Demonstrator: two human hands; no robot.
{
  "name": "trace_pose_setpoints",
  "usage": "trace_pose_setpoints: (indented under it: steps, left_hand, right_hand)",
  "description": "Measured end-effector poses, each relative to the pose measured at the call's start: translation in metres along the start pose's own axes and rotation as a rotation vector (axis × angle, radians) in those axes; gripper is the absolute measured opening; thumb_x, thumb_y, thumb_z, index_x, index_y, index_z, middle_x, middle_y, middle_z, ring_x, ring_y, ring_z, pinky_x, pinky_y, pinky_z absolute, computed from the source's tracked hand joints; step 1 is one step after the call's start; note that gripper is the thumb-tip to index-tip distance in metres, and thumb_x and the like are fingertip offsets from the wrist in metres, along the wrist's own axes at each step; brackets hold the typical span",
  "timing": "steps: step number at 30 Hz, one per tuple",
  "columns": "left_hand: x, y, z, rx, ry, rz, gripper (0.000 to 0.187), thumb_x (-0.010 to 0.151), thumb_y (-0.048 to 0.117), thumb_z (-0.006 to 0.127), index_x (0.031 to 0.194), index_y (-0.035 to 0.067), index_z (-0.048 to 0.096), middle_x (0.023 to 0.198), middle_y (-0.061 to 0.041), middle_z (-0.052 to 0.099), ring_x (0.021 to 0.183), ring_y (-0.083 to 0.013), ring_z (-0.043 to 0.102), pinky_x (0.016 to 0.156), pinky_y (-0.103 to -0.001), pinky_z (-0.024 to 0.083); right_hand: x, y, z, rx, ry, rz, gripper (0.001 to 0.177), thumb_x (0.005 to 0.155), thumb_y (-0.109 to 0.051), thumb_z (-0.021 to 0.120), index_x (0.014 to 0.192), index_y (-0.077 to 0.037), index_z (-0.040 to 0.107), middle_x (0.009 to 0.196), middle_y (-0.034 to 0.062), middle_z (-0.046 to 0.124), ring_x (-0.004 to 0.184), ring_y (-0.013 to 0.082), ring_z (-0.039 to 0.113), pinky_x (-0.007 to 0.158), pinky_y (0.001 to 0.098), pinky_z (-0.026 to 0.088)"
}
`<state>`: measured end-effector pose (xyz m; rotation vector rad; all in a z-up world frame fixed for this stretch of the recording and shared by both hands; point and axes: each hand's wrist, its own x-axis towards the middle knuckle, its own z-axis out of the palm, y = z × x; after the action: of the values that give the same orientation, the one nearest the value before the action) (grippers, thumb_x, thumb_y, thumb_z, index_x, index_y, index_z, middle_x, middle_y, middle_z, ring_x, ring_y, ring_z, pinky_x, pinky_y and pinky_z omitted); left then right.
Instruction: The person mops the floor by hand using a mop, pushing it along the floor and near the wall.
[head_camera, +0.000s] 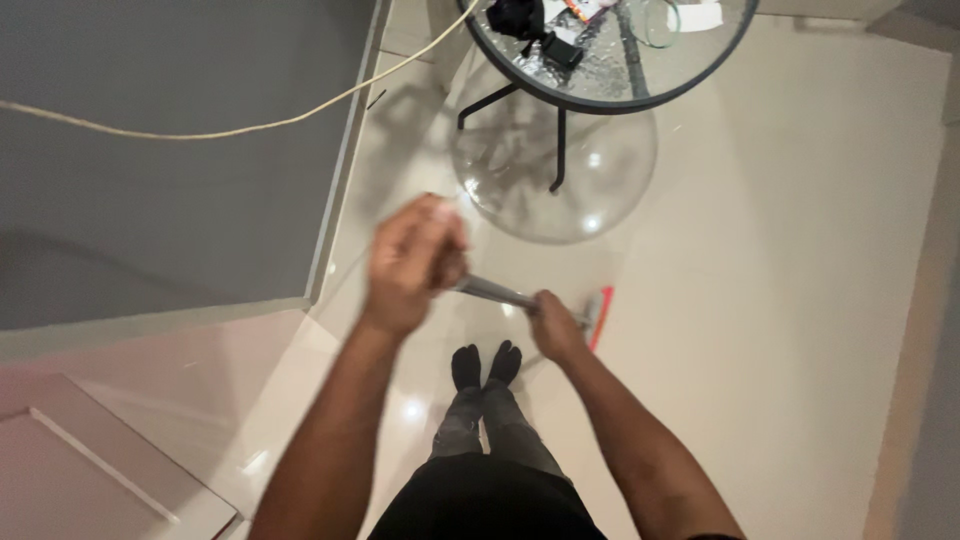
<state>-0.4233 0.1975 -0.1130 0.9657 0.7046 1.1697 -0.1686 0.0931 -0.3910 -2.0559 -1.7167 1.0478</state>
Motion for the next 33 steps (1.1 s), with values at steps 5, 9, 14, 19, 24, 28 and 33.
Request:
trace_pose_setpoints:
  steps: [5, 9, 14, 19, 24, 28, 33]
  left_hand:
    - [-0.003, 0.056, -0.023, 0.131, 0.036, 0.211, 0.031, 0.114, 0.024, 0.046, 0.088, 0.011, 0.059, 0.058, 0.002, 0.046, 0.040, -0.0082, 0.042, 0.039, -0.028, 0.042]
    - [-0.015, 0.087, -0.034, 0.090, 0.005, 0.346, 0.033, 0.118, 0.023, 0.043, 0.091, 0.011, 0.058, 0.050, 0.004, 0.035, 0.036, -0.0075, 0.034, 0.039, -0.028, 0.037]
    - [-0.038, 0.087, -0.030, -0.088, 0.009, 0.297, 0.039, 0.118, 0.026, 0.040, 0.088, 0.008, 0.059, 0.048, 0.006, 0.032, 0.036, -0.0065, 0.028, 0.038, -0.027, 0.032]
    - [-0.030, 0.021, -0.013, -0.212, -0.235, 0.151, 0.031, 0.113, 0.025, 0.045, 0.089, 0.010, 0.058, 0.053, 0.004, 0.035, 0.044, -0.0107, 0.033, 0.050, -0.031, 0.039]
    - [-0.019, -0.040, 0.019, -0.139, -0.205, -0.011, 0.030, 0.109, 0.023, 0.048, 0.084, 0.009, 0.057, 0.055, 0.003, 0.038, 0.046, -0.0108, 0.038, 0.050, -0.031, 0.041]
    - [-0.019, -0.033, 0.008, -0.082, -0.159, -0.124, 0.034, 0.111, 0.020, 0.046, 0.082, 0.006, 0.057, 0.057, 0.000, 0.043, 0.048, -0.0099, 0.039, 0.051, -0.030, 0.041]
    - [-0.021, 0.017, -0.050, 0.049, -0.082, -0.021, 0.034, 0.109, 0.020, 0.047, 0.079, 0.006, 0.057, 0.054, 0.000, 0.046, 0.043, -0.0099, 0.040, 0.046, -0.031, 0.042]
  right_hand:
    - [0.012, -0.087, 0.004, 0.143, -0.050, -0.101, 0.012, 0.095, -0.008, 0.060, 0.105, -0.002, 0.058, 0.108, 0.0254, 0.063, 0.101, 0.0431, 0.063, 0.088, 0.0509, 0.050]
    - [0.000, -0.134, -0.019, 0.122, -0.128, -0.112, 0.012, 0.096, -0.012, 0.059, 0.107, -0.008, 0.060, 0.113, 0.0196, 0.064, 0.103, 0.0415, 0.062, 0.087, 0.0518, 0.049]
    - [-0.028, -0.134, -0.053, 0.060, -0.134, -0.092, 0.016, 0.095, -0.017, 0.058, 0.110, -0.012, 0.060, 0.119, 0.0135, 0.064, 0.106, 0.0389, 0.063, 0.085, 0.0515, 0.049]
    - [-0.039, -0.051, -0.067, 0.003, -0.075, 0.027, 0.019, 0.095, -0.021, 0.062, 0.112, -0.011, 0.059, 0.117, 0.0138, 0.063, 0.105, 0.0367, 0.064, 0.085, 0.0493, 0.050]
    - [-0.027, 0.035, -0.057, 0.070, 0.006, 0.031, 0.021, 0.096, -0.019, 0.065, 0.112, -0.006, 0.059, 0.110, 0.0213, 0.065, 0.103, 0.0394, 0.064, 0.088, 0.0472, 0.051]
    - [-0.021, 0.036, -0.031, 0.108, -0.046, 0.121, 0.018, 0.099, -0.017, 0.062, 0.110, -0.004, 0.057, 0.110, 0.0227, 0.065, 0.102, 0.0386, 0.065, 0.088, 0.0458, 0.051]
    - [0.004, -0.031, 0.024, 0.117, -0.005, 0.020, 0.016, 0.093, -0.007, 0.062, 0.108, -0.004, 0.057, 0.107, 0.0226, 0.062, 0.100, 0.0402, 0.062, 0.087, 0.0470, 0.049]
